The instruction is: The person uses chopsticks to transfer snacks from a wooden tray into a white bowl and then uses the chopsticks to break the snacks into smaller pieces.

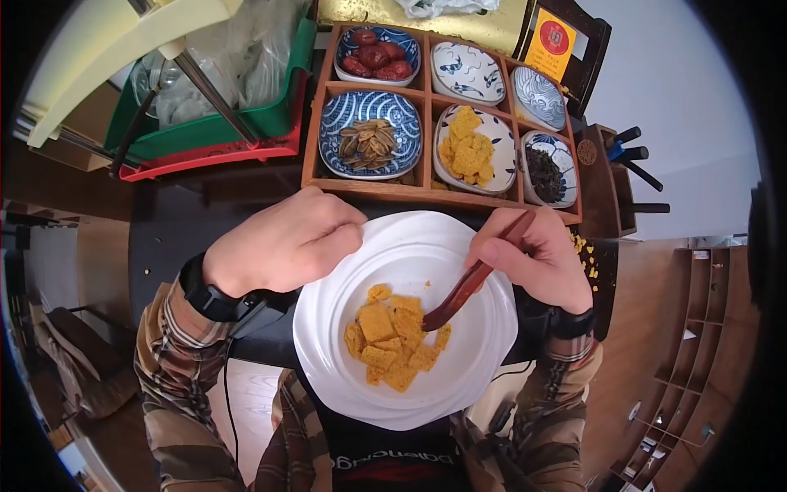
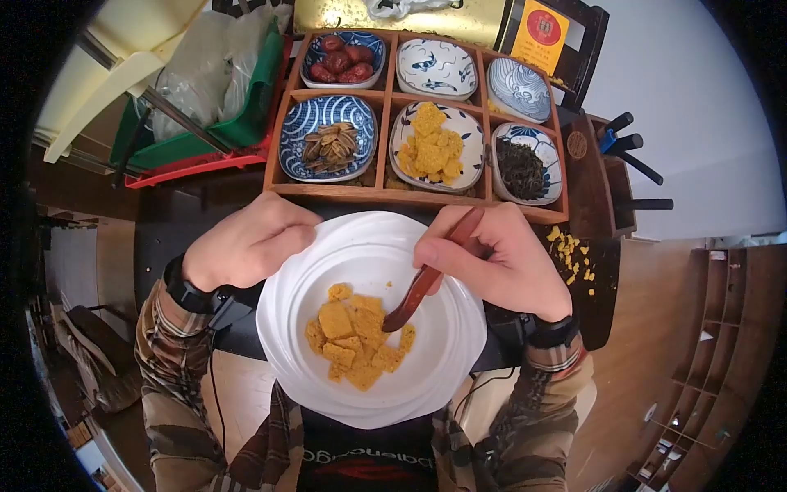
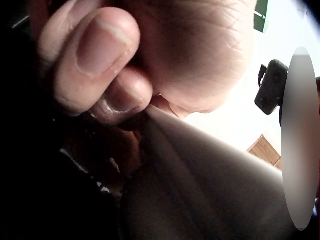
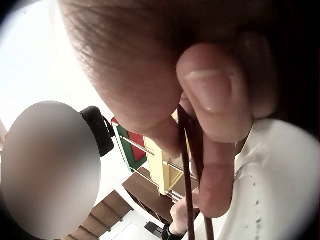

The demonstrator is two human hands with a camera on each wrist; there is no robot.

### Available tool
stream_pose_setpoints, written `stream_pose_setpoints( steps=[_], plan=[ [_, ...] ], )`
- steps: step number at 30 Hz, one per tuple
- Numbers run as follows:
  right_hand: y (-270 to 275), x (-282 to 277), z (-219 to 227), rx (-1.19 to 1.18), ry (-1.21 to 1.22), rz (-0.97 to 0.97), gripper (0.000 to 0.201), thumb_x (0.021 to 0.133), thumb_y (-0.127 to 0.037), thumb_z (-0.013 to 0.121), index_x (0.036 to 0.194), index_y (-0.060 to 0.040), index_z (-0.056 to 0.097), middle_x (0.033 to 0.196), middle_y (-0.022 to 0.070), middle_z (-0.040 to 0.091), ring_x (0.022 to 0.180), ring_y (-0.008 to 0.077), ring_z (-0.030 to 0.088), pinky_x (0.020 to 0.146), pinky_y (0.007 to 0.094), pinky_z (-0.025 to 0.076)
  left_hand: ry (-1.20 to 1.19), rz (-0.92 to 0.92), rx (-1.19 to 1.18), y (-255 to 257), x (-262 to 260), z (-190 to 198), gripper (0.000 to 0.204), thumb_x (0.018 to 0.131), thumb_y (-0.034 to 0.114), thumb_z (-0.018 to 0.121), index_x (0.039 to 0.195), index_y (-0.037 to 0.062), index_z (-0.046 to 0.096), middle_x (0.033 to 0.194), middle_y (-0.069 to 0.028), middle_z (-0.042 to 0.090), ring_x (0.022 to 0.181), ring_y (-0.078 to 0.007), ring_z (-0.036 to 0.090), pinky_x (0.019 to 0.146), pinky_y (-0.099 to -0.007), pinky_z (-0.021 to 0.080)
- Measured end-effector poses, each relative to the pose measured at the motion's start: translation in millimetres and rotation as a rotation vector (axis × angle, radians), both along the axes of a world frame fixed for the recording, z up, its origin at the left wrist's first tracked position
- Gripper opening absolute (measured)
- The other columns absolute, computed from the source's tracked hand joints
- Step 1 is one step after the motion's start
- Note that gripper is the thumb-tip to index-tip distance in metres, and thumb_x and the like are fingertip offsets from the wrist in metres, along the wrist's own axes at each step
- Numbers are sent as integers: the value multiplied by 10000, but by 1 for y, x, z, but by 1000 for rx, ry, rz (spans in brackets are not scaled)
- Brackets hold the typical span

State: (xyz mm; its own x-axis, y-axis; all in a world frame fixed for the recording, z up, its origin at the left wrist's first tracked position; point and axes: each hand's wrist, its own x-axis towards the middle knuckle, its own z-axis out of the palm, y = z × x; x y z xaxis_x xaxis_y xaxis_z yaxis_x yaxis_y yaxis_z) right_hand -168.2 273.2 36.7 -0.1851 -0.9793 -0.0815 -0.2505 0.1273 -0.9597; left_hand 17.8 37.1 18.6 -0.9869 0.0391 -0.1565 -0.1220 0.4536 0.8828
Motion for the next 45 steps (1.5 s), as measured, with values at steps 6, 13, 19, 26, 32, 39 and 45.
stream_pose_setpoints(
  steps=[6,13,19,26,32,39,45],
  plan=[
    [-1,1,2,61,-147,-28,169,1006,-84,599,963,57,683,840,68,708,754,105,688,656,212,493,30,-23,-36,-3,0,-7,294,904,152,487,907,-90,654,760,-276,616,711,-427,622,647,-398,495],
    [-2,2,1,61,-285,-100,204,1024,-126,584,963,46,674,867,78,721,755,109,682,645,212,485,15,-17,-51,-2,0,-6,301,907,166,484,893,-87,646,775,-275,618,715,-434,616,644,-408,490],
    [-2,-3,0,102,-296,-122,199,1018,-137,597,974,38,682,871,70,738,746,65,659,628,185,458,1,-5,-46,-1,0,-3,302,910,168,479,891,-87,641,766,-280,603,723,-445,603,642,-418,483],
    [-1,3,-4,24,-142,-84,86,954,-50,672,968,34,685,843,57,728,733,57,642,643,191,460,43,-21,-58,-2,1,-8,292,907,148,481,909,-97,639,784,-285,611,725,-450,600,637,-417,482],
    [-1,5,-6,-91,-163,-150,68,948,-30,666,963,35,682,824,47,714,742,66,641,651,202,468,27,-14,-73,-1,1,-7,277,902,140,488,900,-98,631,818,-286,615,760,-452,604,649,-423,480],
    [5,-6,-2,-155,-237,-363,154,1001,-124,605,943,17,628,760,89,704,539,51,520,561,199,399,-28,-5,-49,-1,0,-3,272,911,147,485,883,-82,629,768,-262,598,706,-417,593,641,-393,479],
    [3,-22,-12,-533,-181,-739,215,1033,-205,565,1001,-3,631,787,162,728,451,51,453,471,209,312,-42,22,-24,2,0,-1,274,903,141,464,841,-78,616,751,-286,578,716,-458,571,658,-437,476]
  ],
)
